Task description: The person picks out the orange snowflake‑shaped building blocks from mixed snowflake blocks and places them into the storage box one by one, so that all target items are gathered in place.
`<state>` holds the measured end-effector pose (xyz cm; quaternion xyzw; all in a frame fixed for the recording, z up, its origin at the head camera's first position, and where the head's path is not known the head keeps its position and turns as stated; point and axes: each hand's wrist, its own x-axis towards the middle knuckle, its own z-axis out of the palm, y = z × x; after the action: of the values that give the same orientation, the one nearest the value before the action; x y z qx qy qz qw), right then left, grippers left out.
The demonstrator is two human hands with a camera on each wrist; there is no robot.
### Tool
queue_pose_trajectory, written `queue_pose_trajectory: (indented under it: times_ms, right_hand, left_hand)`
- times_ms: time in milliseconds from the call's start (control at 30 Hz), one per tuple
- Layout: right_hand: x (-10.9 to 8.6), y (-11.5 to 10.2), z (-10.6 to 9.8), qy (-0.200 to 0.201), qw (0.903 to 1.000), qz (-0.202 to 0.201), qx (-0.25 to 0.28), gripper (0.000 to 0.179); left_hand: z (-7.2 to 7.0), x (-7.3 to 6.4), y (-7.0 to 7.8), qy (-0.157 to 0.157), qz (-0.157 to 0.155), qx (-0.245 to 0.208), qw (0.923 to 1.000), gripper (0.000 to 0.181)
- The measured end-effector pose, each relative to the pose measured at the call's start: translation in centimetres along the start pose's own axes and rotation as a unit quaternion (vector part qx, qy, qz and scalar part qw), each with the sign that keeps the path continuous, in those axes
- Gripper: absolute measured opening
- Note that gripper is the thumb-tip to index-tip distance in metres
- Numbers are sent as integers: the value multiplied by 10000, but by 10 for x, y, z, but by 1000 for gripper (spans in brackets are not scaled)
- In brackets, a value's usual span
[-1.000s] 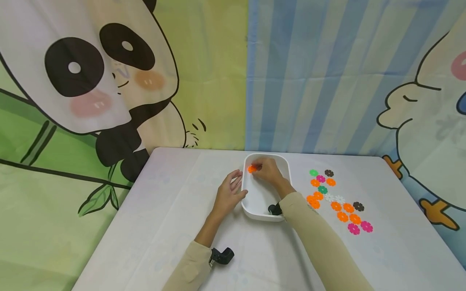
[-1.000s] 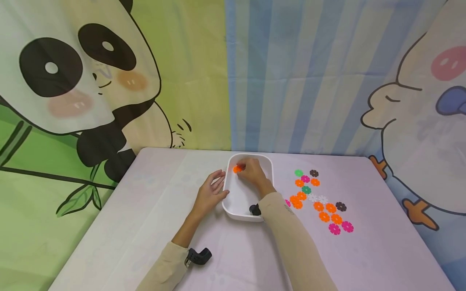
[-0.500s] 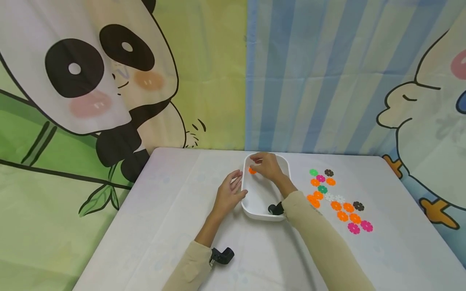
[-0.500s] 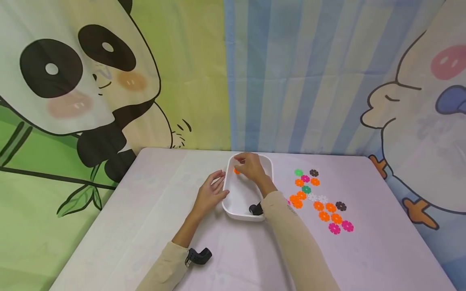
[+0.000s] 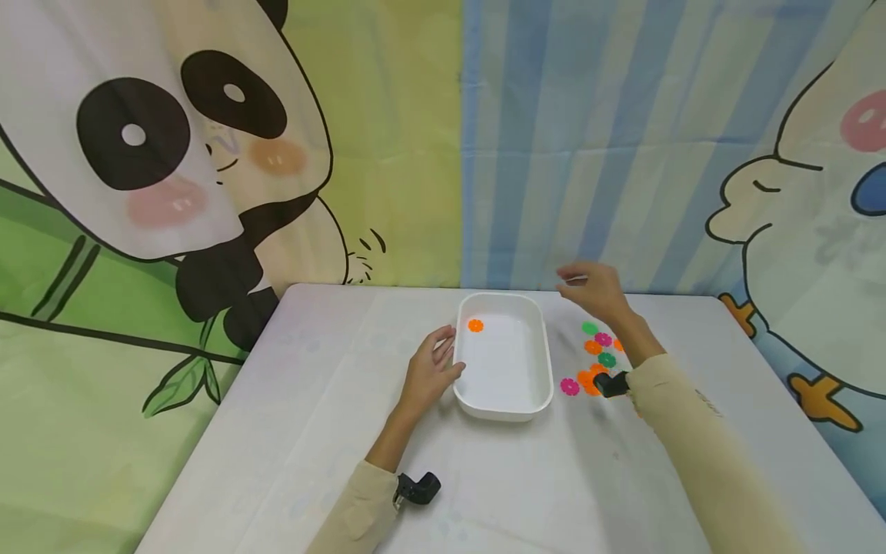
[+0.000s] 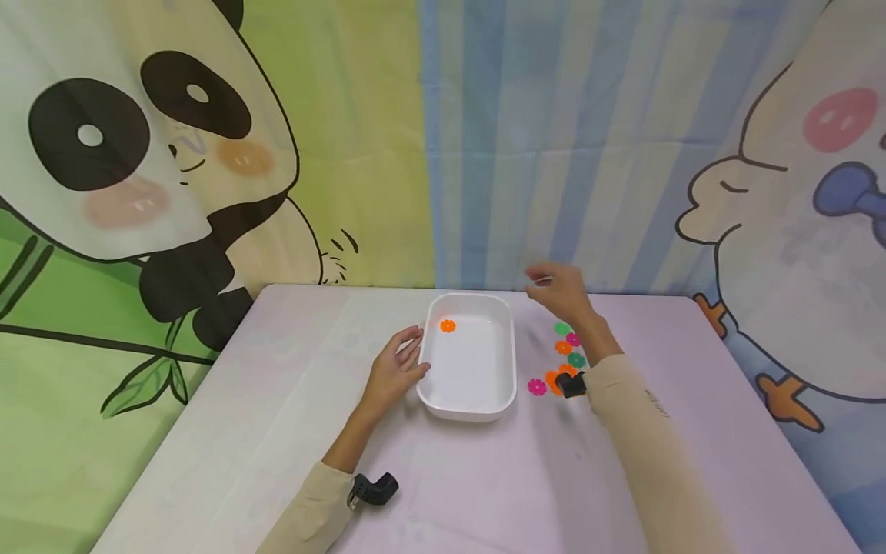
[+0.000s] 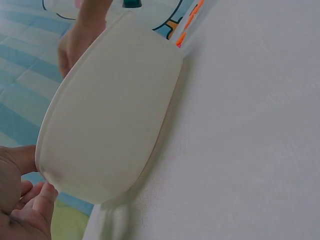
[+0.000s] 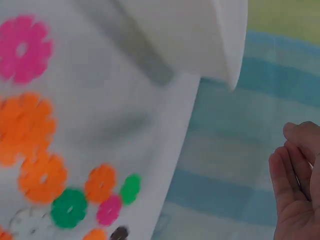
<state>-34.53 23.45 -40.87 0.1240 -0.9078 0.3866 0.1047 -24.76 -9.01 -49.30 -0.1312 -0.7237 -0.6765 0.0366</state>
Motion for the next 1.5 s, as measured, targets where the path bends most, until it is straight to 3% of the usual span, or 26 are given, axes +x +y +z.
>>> queue_pose_trajectory:
  times_ms: [167, 233, 467, 600, 833, 1100, 1233, 1333, 1500]
  right_hand:
    - [-39, 58, -26, -85, 9963, 741, -421, 36]
    - [-53, 78, -31, -184, 9947, 846, -551, 37]
    - [-88, 119, -42, -689, 9870, 1188, -829, 42]
    - [-94, 127, -43, -779, 9839, 1403, -782, 45]
    - [-94, 127, -40, -718, 9863, 1174, -905, 43]
    - [-90, 125, -38, -772, 9835, 1346, -928, 39]
    - [-88, 127, -36, -759, 9839, 1366, -863, 42]
    - [-88, 129, -34, -635, 9883, 1163, -754, 42]
    - [-89, 128, -34, -499, 9938, 636, -767, 39]
  left_hand:
    - [1, -1, -3, 52, -61, 40, 10000, 70]
    - [1, -1, -4, 71, -91, 53, 9999, 70]
    - [1, -1, -2, 70, -31, 35, 10000, 69]
    - [0, -1, -3, 36, 25, -32, 10000, 69]
    - [-1, -2, -4, 2, 24, -114, 9999, 71]
    - [-1, -1, -4, 17, -48, -143, 9999, 71]
    - [-2, -4, 12, -111, -85, -225, 9996, 70]
    - [-3, -4, 14, -238, -73, -259, 9994, 71]
    - [-3, 2, -4, -153, -88, -222, 9996, 73]
